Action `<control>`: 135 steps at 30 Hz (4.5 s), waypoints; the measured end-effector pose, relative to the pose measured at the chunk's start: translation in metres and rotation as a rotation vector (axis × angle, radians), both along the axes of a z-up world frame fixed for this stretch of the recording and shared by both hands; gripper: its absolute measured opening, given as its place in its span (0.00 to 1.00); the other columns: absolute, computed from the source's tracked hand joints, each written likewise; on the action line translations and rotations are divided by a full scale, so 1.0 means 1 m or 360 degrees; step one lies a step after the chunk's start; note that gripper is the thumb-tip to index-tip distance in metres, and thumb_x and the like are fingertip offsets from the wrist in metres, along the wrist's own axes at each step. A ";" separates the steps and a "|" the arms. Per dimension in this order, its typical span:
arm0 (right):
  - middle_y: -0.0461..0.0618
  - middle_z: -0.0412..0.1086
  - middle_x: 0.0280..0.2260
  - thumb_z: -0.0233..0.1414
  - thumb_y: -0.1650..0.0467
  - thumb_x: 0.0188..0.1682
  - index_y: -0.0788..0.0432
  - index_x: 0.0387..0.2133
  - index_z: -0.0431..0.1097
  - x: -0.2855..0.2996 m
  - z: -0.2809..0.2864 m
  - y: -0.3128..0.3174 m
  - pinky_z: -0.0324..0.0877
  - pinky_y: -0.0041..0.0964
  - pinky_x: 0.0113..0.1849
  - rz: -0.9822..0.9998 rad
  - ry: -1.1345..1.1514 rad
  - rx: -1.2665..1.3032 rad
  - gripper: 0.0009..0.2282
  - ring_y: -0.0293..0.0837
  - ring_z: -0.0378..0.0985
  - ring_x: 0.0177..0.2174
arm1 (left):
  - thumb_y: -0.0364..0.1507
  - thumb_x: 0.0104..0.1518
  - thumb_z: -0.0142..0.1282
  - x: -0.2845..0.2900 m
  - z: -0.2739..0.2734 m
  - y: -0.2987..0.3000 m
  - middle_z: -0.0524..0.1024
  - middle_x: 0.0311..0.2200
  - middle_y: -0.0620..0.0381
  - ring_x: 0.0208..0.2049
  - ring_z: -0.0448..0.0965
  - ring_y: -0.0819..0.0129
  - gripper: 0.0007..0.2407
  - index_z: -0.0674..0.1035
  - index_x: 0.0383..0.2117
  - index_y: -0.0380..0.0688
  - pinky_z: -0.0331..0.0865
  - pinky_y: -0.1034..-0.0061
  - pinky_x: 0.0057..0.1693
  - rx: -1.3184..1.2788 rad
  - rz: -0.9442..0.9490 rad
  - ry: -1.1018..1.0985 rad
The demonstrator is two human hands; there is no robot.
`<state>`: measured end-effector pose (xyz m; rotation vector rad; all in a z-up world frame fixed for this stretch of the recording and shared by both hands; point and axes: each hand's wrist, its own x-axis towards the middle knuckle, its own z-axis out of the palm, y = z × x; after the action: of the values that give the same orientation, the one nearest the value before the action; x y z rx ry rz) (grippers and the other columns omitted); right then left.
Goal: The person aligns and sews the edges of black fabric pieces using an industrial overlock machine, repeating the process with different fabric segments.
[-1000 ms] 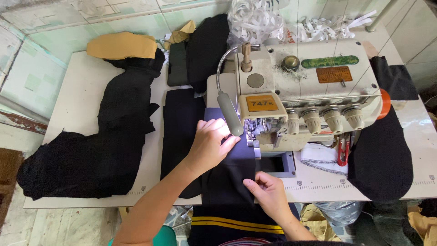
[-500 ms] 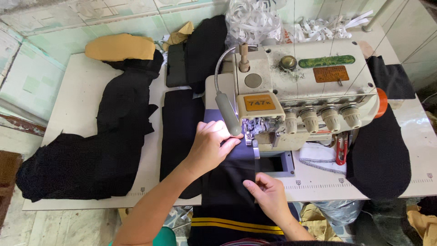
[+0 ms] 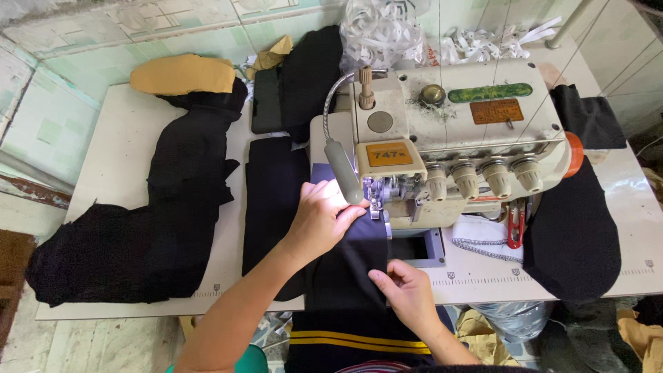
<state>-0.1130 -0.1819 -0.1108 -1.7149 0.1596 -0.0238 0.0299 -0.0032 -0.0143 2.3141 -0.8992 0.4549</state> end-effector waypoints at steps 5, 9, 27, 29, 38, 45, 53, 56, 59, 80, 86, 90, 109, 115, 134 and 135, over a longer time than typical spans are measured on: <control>0.38 0.56 0.13 0.63 0.69 0.47 0.54 0.14 0.64 0.012 -0.006 -0.003 0.53 0.28 0.20 0.0018 -0.0034 -0.0010 0.16 0.31 0.57 0.16 | 0.34 0.53 0.69 0.011 -0.002 0.000 0.70 0.25 0.63 0.30 0.70 0.61 0.10 0.76 0.22 0.53 0.55 0.67 0.39 -0.0017 0.0012 -0.0049; 0.37 0.52 0.14 0.63 0.68 0.47 0.53 0.13 0.58 0.013 0.009 -0.004 0.52 0.30 0.24 0.0020 -0.0099 -0.0108 0.20 0.31 0.53 0.20 | 0.35 0.47 0.73 0.015 -0.011 0.004 0.69 0.25 0.65 0.31 0.72 0.63 0.17 0.70 0.19 0.50 0.58 0.67 0.41 -0.0075 0.0165 0.0166; 0.57 0.82 0.25 0.63 0.73 0.46 0.67 0.28 0.83 -0.002 -0.067 -0.002 0.77 0.42 0.29 0.0266 0.0274 0.0488 0.05 0.41 0.79 0.27 | 0.26 0.63 0.55 -0.143 -0.071 0.063 0.65 0.57 0.39 0.60 0.68 0.49 0.25 0.61 0.65 0.33 0.64 0.59 0.64 -0.1260 0.0218 0.0836; 0.61 0.81 0.27 0.62 0.75 0.45 0.69 0.30 0.81 -0.010 -0.015 0.015 0.78 0.45 0.29 0.0191 0.0352 0.0768 0.05 0.48 0.82 0.28 | 0.26 0.62 0.57 -0.154 -0.073 0.059 0.64 0.60 0.38 0.63 0.66 0.48 0.29 0.58 0.68 0.35 0.61 0.57 0.66 -0.1322 0.0204 0.0960; 0.67 0.80 0.28 0.62 0.78 0.43 0.72 0.32 0.78 -0.024 -0.007 0.012 0.79 0.48 0.28 0.0080 0.0399 0.1044 0.06 0.58 0.85 0.28 | 0.25 0.53 0.67 -0.165 -0.069 0.041 0.78 0.50 0.41 0.52 0.78 0.58 0.24 0.73 0.58 0.35 0.72 0.63 0.57 -0.2059 -0.0062 0.1965; 0.60 0.80 0.25 0.66 0.78 0.40 0.70 0.30 0.80 -0.036 -0.013 0.003 0.79 0.43 0.29 0.0018 0.0216 0.0508 0.06 0.47 0.82 0.28 | 0.22 0.45 0.74 -0.167 -0.061 0.052 0.85 0.37 0.46 0.43 0.84 0.66 0.15 0.83 0.40 0.34 0.80 0.71 0.48 -0.1568 0.0055 0.1488; 0.59 0.79 0.26 0.66 0.79 0.39 0.69 0.32 0.79 -0.035 -0.013 0.003 0.79 0.43 0.32 -0.0018 0.0192 0.0466 0.08 0.46 0.81 0.30 | 0.18 0.49 0.69 -0.170 -0.073 0.060 0.83 0.44 0.45 0.50 0.79 0.62 0.17 0.81 0.47 0.33 0.77 0.64 0.54 -0.1601 0.0041 0.1509; 0.59 0.80 0.26 0.67 0.79 0.37 0.69 0.32 0.80 -0.036 -0.016 0.003 0.79 0.43 0.33 0.0000 0.0184 0.0471 0.09 0.46 0.82 0.30 | 0.17 0.48 0.68 -0.173 -0.074 0.061 0.82 0.46 0.45 0.52 0.79 0.61 0.20 0.81 0.49 0.33 0.76 0.62 0.56 -0.1670 0.0043 0.1616; 0.58 0.80 0.26 0.68 0.79 0.37 0.69 0.31 0.80 -0.042 -0.017 0.002 0.79 0.43 0.32 0.0089 0.0210 0.0456 0.09 0.44 0.81 0.30 | 0.16 0.47 0.68 -0.174 -0.066 0.064 0.83 0.45 0.45 0.50 0.79 0.62 0.18 0.81 0.47 0.31 0.77 0.63 0.54 -0.1741 0.0057 0.1715; 0.58 0.80 0.23 0.63 0.79 0.43 0.71 0.29 0.81 -0.067 -0.046 0.005 0.77 0.40 0.33 0.0096 0.0120 0.0608 0.03 0.41 0.78 0.29 | 0.17 0.55 0.62 -0.180 -0.091 0.070 0.84 0.31 0.40 0.35 0.85 0.62 0.05 0.82 0.35 0.26 0.81 0.67 0.41 -0.1890 0.0093 0.2006; 0.55 0.78 0.21 0.63 0.79 0.43 0.70 0.28 0.81 -0.066 -0.043 0.005 0.77 0.38 0.31 0.0131 0.0159 0.0592 0.02 0.40 0.78 0.26 | 0.18 0.56 0.62 -0.180 -0.102 0.076 0.84 0.32 0.40 0.36 0.84 0.61 0.06 0.82 0.37 0.25 0.81 0.66 0.41 -0.1697 0.0098 0.2000; 0.57 0.79 0.20 0.63 0.79 0.43 0.71 0.28 0.81 -0.064 -0.020 0.009 0.79 0.41 0.31 0.0158 0.0196 0.0590 0.02 0.41 0.79 0.25 | 0.18 0.55 0.64 -0.179 -0.091 0.077 0.84 0.32 0.41 0.37 0.84 0.62 0.06 0.83 0.36 0.25 0.81 0.67 0.42 -0.1648 0.0115 0.1945; 0.45 0.76 0.18 0.64 0.70 0.43 0.62 0.15 0.78 -0.069 -0.026 0.008 0.69 0.29 0.26 0.0224 0.0123 0.0127 0.10 0.33 0.74 0.23 | 0.26 0.57 0.60 -0.177 -0.066 0.084 0.81 0.47 0.52 0.50 0.79 0.68 0.15 0.80 0.49 0.33 0.76 0.71 0.58 -0.1250 -0.0026 0.1841; 0.43 0.75 0.20 0.64 0.71 0.43 0.62 0.17 0.76 -0.069 -0.029 0.008 0.69 0.30 0.28 0.0202 0.0110 0.0138 0.09 0.32 0.73 0.25 | 0.27 0.57 0.61 -0.178 -0.065 0.085 0.82 0.44 0.53 0.47 0.80 0.69 0.13 0.81 0.46 0.33 0.77 0.72 0.55 -0.1288 -0.0017 0.1845; 0.46 0.77 0.20 0.64 0.71 0.43 0.64 0.19 0.78 -0.067 -0.031 0.008 0.69 0.30 0.27 0.0232 0.0167 0.0182 0.08 0.34 0.74 0.24 | 0.25 0.56 0.62 -0.177 -0.084 0.089 0.82 0.39 0.60 0.42 0.77 0.76 0.10 0.83 0.43 0.35 0.76 0.76 0.51 -0.1164 0.0016 0.1733; 0.48 0.78 0.19 0.64 0.71 0.44 0.64 0.18 0.78 -0.067 -0.030 0.008 0.68 0.29 0.27 0.0241 0.0172 0.0200 0.08 0.34 0.75 0.23 | 0.25 0.57 0.62 -0.177 -0.088 0.089 0.81 0.39 0.61 0.42 0.74 0.78 0.10 0.83 0.43 0.35 0.74 0.77 0.51 -0.1172 -0.0018 0.1707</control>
<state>-0.1803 -0.1737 -0.1413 -1.5991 0.1084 0.1873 -0.1469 0.0862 -0.1025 1.4968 -0.1421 -0.4095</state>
